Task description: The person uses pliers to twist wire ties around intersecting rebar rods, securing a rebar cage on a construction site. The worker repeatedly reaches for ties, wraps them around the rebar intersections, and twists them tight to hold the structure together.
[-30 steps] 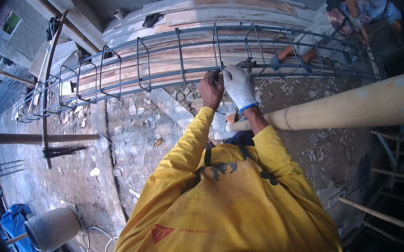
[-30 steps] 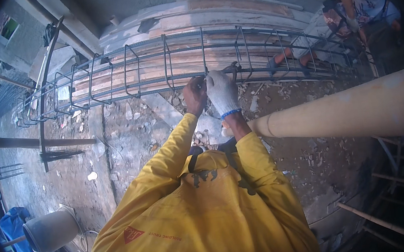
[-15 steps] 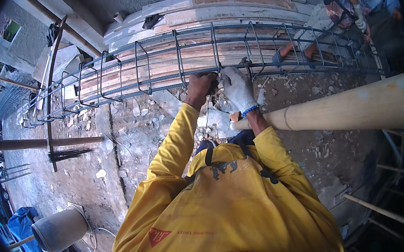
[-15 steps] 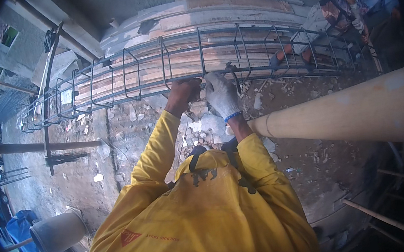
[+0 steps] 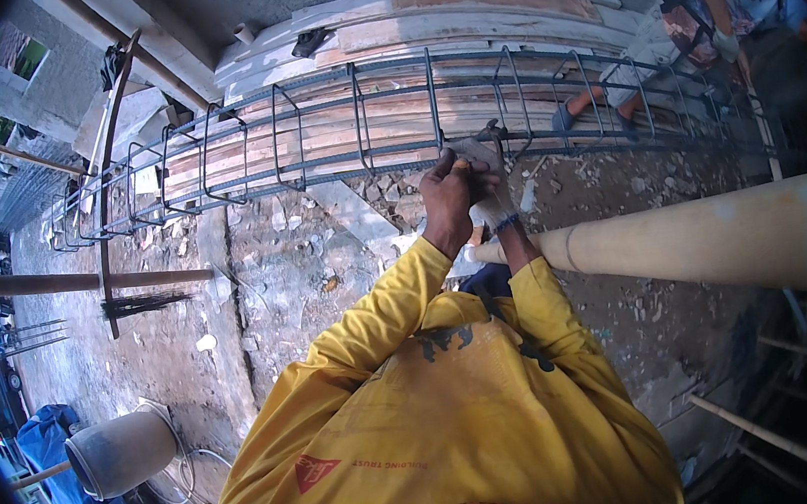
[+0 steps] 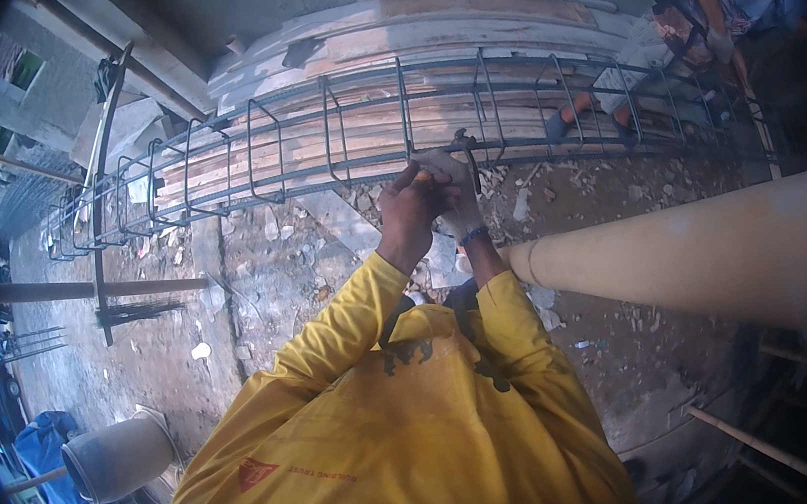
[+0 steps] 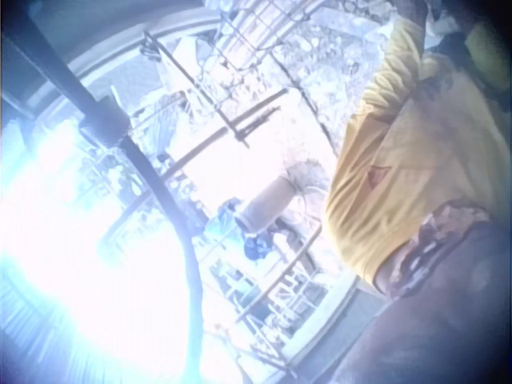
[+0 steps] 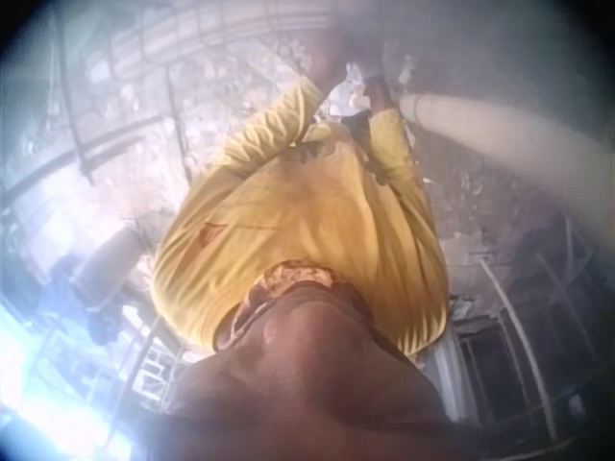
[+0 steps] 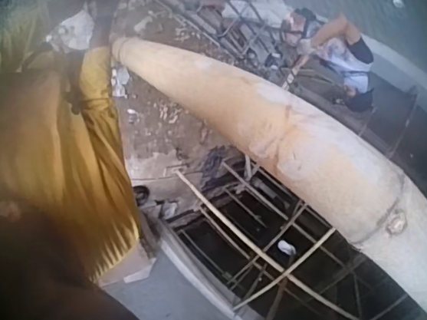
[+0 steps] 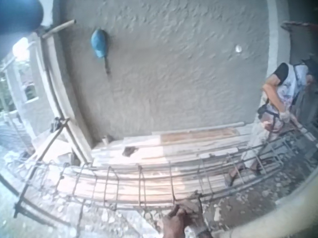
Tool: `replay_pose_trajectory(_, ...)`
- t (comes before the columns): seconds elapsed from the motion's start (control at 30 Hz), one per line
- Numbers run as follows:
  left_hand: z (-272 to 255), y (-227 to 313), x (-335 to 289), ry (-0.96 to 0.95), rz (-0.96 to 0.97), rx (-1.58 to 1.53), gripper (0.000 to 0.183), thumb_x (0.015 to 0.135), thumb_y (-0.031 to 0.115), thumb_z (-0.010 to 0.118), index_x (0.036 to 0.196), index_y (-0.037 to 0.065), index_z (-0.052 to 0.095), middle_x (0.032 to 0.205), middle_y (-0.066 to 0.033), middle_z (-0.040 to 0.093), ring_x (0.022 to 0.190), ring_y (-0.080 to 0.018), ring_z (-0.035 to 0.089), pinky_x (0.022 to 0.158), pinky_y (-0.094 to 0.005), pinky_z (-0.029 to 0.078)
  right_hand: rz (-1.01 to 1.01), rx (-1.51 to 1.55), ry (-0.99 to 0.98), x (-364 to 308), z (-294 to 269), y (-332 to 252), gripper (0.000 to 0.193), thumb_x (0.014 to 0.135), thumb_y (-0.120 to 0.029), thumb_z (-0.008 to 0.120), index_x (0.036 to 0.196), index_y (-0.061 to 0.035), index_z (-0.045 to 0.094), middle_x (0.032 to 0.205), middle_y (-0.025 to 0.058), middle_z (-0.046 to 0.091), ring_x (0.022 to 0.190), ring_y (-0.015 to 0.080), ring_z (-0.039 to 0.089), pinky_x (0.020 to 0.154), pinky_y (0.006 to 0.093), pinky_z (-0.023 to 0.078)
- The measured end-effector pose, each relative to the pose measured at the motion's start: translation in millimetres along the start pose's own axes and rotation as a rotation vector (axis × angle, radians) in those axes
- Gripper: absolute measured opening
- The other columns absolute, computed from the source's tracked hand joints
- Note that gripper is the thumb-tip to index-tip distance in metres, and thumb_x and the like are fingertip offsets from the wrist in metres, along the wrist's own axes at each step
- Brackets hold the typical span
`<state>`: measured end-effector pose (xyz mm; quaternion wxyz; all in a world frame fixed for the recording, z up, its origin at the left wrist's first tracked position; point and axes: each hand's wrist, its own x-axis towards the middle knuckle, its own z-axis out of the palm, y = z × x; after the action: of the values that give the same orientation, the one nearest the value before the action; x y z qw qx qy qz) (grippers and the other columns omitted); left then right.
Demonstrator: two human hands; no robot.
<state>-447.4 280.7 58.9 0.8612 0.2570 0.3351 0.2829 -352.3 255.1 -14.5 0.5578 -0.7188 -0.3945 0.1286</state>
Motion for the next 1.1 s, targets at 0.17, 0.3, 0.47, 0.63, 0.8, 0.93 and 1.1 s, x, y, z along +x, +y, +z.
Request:
replay_pose_trajectory(0.17, 41.5, -16.4, -49.1, -0.174, -0.031, 0.155, 0.044, 0.109, 0.008, 0.053, 0.148, -0.01, 0.05, 0.094, -0.0147, 0.073, 0.073, -0.0224, 0.075, 0.065, -0.0309, 0.06, -0.013, -0.027, 0.028, 0.4, 3.8, -2.6, 0.014, 0.1, -0.022, 0.066, 0.099, -0.0099, 0.073, 0.088, 0.0132, 0.071, 0.08, 0.0367, 0.069, 0.075, 0.0447, 0.055)
replay_pose_trajectory(0.3, 46.0, -10.7, -63.1, -0.314, -0.152, 0.418, 0.033, 0.107, 0.005, 0.052, 0.134, -0.007, 0.066, 0.092, -0.0103, 0.074, 0.069, -0.0173, 0.074, 0.062, -0.0267, 0.056, -0.022, -0.06, 0.015, 6.6, 2.9, -9.8, 0.022, 0.104, -0.028, 0.065, 0.095, -0.0098, 0.073, 0.085, 0.0134, 0.071, 0.074, 0.0374, 0.068, 0.072, 0.0456, 0.054)
replay_pose_trajectory(0.47, -19.2, 22.5, -54.0, -0.469, -0.192, 0.709, 0.023, 0.103, 0.008, 0.057, 0.115, -0.005, 0.072, 0.079, -0.01, 0.072, 0.058, -0.0155, 0.069, 0.052, -0.029, 0.052, -0.072, -0.192, -0.043, 17.3, -6.3, -10.7, 0.028, 0.103, -0.031, 0.066, 0.088, -0.0085, 0.072, 0.076, 0.0127, 0.068, 0.071, 0.0369, 0.066, 0.069, 0.0464, 0.051)
replay_pose_trajectory(0.63, -64.0, 26.0, 30.7, 0.131, 0.685, 1.079, 0.027, 0.095, 0.014, 0.074, 0.114, -0.004, 0.069, 0.091, -0.0138, 0.077, 0.075, -0.0219, 0.075, 0.066, -0.0349, 0.058, -0.197, -0.192, -0.053, 26.8, -10.8, -10.2, 0.026, 0.102, -0.028, 0.066, 0.087, -0.0067, 0.071, 0.077, 0.0135, 0.067, 0.073, 0.0359, 0.067, 0.07, 0.0457, 0.051)
replay_pose_trajectory(0.8, -69.7, -2.4, 55.7, 0.134, 0.836, 1.185, 0.022, 0.09, 0.02, 0.082, 0.102, 0.004, 0.077, 0.096, -0.0156, 0.076, 0.082, -0.0332, 0.076, 0.072, -0.0411, 0.057, -0.08, -0.212, -0.077, 25.3, -11.8, -13.0, 0.024, 0.104, -0.022, 0.061, 0.095, -0.0057, 0.076, 0.087, 0.0141, 0.074, 0.08, 0.0344, 0.07, 0.074, 0.0413, 0.053)
replay_pose_trajectory(0.93, -74.3, -7.3, 59.6, 0.115, 0.846, 1.09, 0.019, 0.091, 0.017, 0.08, 0.105, 0.003, 0.079, 0.097, -0.0176, 0.077, 0.083, -0.0313, 0.077, 0.073, -0.039, 0.057, -0.033, -0.131, -0.056, 24.4, -12.5, -12.9, 0.025, 0.103, -0.022, 0.062, 0.093, -0.003, 0.075, 0.087, 0.0155, 0.074, 0.081, 0.0339, 0.07, 0.077, 0.0408, 0.052)
replay_pose_trajectory(1.1, -77.4, -5.8, 65.2, 0.124, 0.764, 1.048, 0.021, 0.092, 0.017, 0.079, 0.107, 0.002, 0.08, 0.098, -0.0197, 0.079, 0.084, -0.0287, 0.079, 0.074, -0.0362, 0.058, -0.052, -0.108, -0.08, 27.9, -13.6, -8.4, 0.027, 0.102, -0.022, 0.063, 0.09, -0.0005, 0.073, 0.083, 0.0164, 0.072, 0.077, 0.0345, 0.068, 0.074, 0.0439, 0.05)
